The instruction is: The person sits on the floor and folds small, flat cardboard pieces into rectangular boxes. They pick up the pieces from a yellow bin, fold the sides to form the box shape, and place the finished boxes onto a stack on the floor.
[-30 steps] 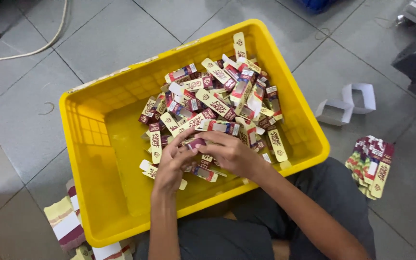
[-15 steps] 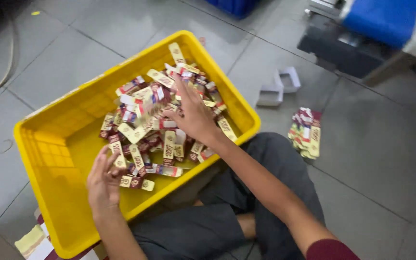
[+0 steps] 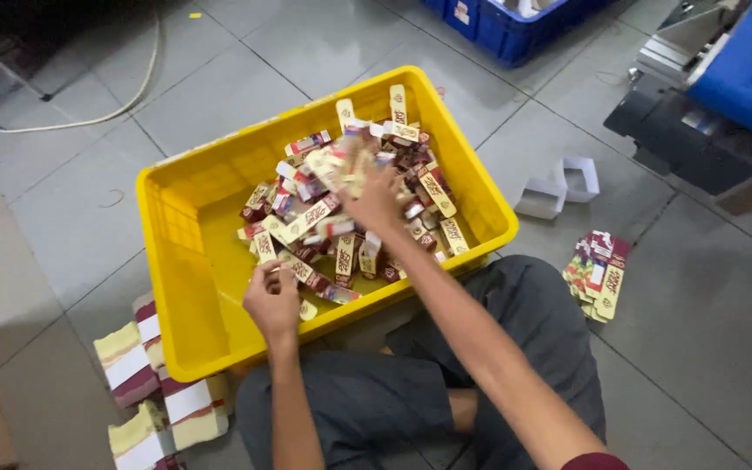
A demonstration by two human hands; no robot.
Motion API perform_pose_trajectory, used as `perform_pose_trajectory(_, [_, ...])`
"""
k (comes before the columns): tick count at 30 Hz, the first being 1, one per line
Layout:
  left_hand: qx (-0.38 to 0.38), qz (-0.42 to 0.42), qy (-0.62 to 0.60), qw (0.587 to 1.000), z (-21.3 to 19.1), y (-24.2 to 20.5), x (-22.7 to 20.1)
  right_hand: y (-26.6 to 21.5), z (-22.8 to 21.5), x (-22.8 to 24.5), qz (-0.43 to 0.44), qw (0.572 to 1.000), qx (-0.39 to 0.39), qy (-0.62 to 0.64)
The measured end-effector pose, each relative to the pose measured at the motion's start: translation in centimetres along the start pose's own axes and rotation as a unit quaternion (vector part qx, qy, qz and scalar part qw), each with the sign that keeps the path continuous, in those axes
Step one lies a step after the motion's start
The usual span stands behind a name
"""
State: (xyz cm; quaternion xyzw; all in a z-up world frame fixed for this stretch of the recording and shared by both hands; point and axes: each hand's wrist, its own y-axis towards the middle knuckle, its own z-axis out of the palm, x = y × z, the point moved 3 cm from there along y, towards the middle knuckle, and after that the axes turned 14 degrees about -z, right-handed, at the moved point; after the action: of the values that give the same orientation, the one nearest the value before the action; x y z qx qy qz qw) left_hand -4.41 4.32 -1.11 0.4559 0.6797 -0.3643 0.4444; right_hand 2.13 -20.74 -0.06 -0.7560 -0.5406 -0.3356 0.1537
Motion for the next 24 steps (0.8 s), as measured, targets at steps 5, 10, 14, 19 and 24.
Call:
perform_pose_trajectory(5, [-0.090, 0.117, -0.011, 0.989, -2.0, -2.5, -2.7, -3.2, 5.0, 5.3, -0.232, 0.953, 0.156, 0.114])
perform_pose_trajectory(10, [-0.181, 0.168, 0.033, 0.968, -4.9, -4.6, -2.2, -2.2, 1.6, 4.9, -0.298, 0.924, 0.155, 0.182])
perform_pose_trajectory(14, [-0.212, 0.134, 0.120, 0.961, -4.3, -4.1, 1.5, 2.1, 3.9, -4.6, -0.104, 0.990, 0.033, -0.088])
perform_pose_trajectory(19, [-0.235, 0.129, 0.230, 0.936, -2.8, -2.9, 2.8, -4.3, 1.4, 2.8, -0.081, 0.945, 0.316, 0.005])
perform_pose_trajectory(24, [-0.243, 0.244, 0.163, 0.925, -4.1, -2.6, 1.8, -3.9, 3.9, -3.1, -0.264, 0.954, 0.129, -0.050])
